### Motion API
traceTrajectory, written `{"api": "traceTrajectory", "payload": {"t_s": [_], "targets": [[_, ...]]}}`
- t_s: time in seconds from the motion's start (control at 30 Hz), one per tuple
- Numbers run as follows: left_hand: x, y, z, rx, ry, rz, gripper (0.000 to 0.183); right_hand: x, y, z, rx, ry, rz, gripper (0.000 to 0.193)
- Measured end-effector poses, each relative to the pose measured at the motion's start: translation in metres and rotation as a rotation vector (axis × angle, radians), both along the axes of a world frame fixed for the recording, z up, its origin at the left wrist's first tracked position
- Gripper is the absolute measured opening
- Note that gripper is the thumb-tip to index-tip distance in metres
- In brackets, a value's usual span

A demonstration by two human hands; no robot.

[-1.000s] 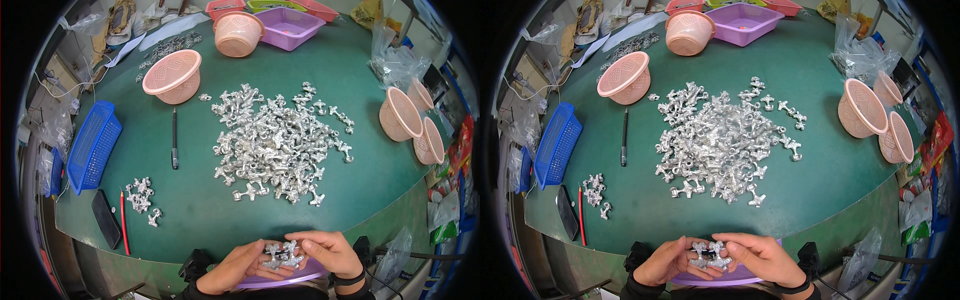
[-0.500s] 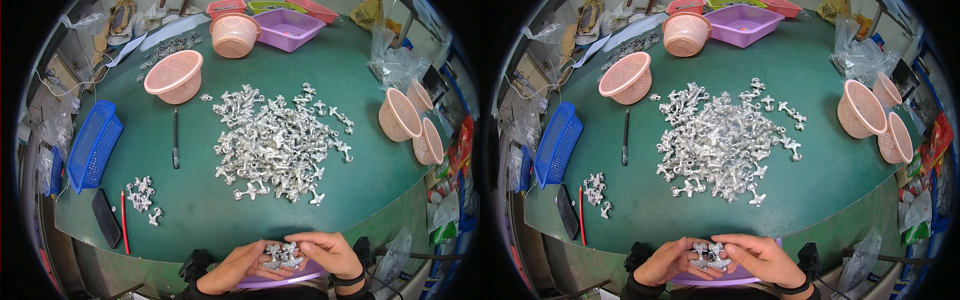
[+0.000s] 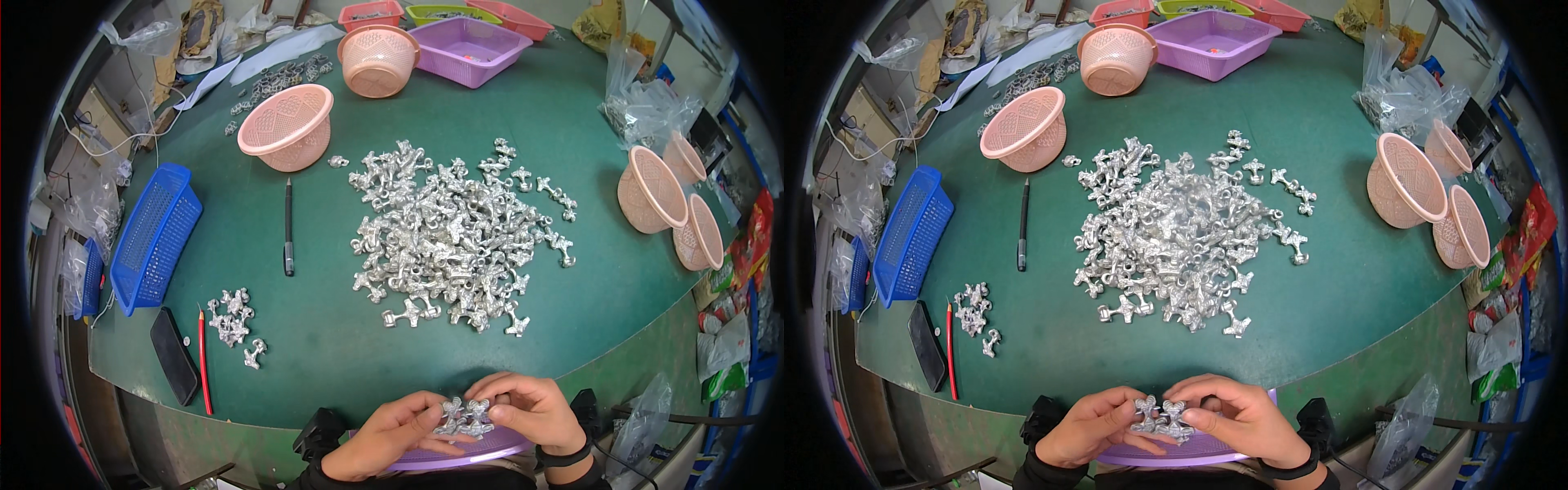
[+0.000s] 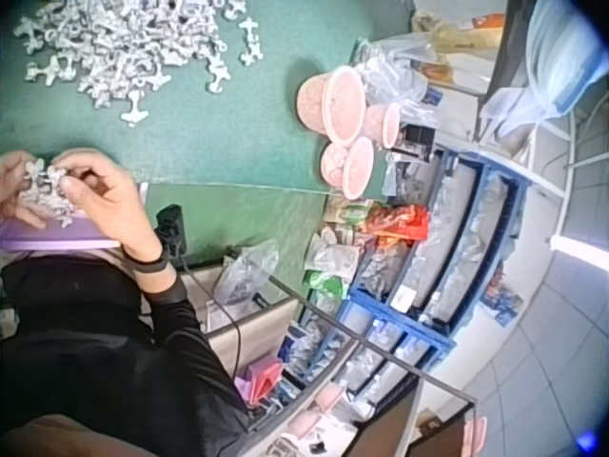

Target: Inspecting and sorting small metal components on a workbench.

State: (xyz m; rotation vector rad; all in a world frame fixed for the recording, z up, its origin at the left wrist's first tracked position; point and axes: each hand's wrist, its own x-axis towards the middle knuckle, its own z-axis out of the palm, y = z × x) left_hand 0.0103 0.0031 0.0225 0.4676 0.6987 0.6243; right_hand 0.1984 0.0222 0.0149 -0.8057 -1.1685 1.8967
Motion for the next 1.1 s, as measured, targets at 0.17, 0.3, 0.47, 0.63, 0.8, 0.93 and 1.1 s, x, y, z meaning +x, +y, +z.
{"api": "traceTrajectory", "payload": {"t_s": [0.17,0.3,0.47,0.63,0.8,0.93,1.1], "targets": [[-0.002,-0.002,-0.002,0.045,-0.033,0.055,0.024,0.005,-0.004,-0.009,-0.148,0.245,-0.019,0.018],[-0.004,-0.005,-0.007,0.134,-0.021,0.072,0.024,0.005,-0.002,-0.004,-0.172,0.319,-0.103,0.029],[0.004,-0.004,-0.001,0.077,0.030,0.220,0.031,0.007,-0.001,0.005,-0.182,0.139,-0.074,0.031],[0.011,-0.004,0.004,0.032,-0.088,0.290,0.040,0.001,0.000,0.012,-0.128,-0.081,-0.060,0.024],[0.014,-0.009,0.001,-0.022,-0.118,0.314,0.046,-0.008,0.001,0.020,-0.280,-0.170,-0.102,0.019],[0.018,-0.010,0.002,-0.059,-0.127,0.337,0.047,-0.012,-0.002,0.018,-0.149,-0.292,-0.199,0.017],[0.023,-0.009,0.004,-0.057,-0.138,0.337,0.046,-0.017,-0.006,0.009,0.002,-0.386,-0.319,0.015]]}}
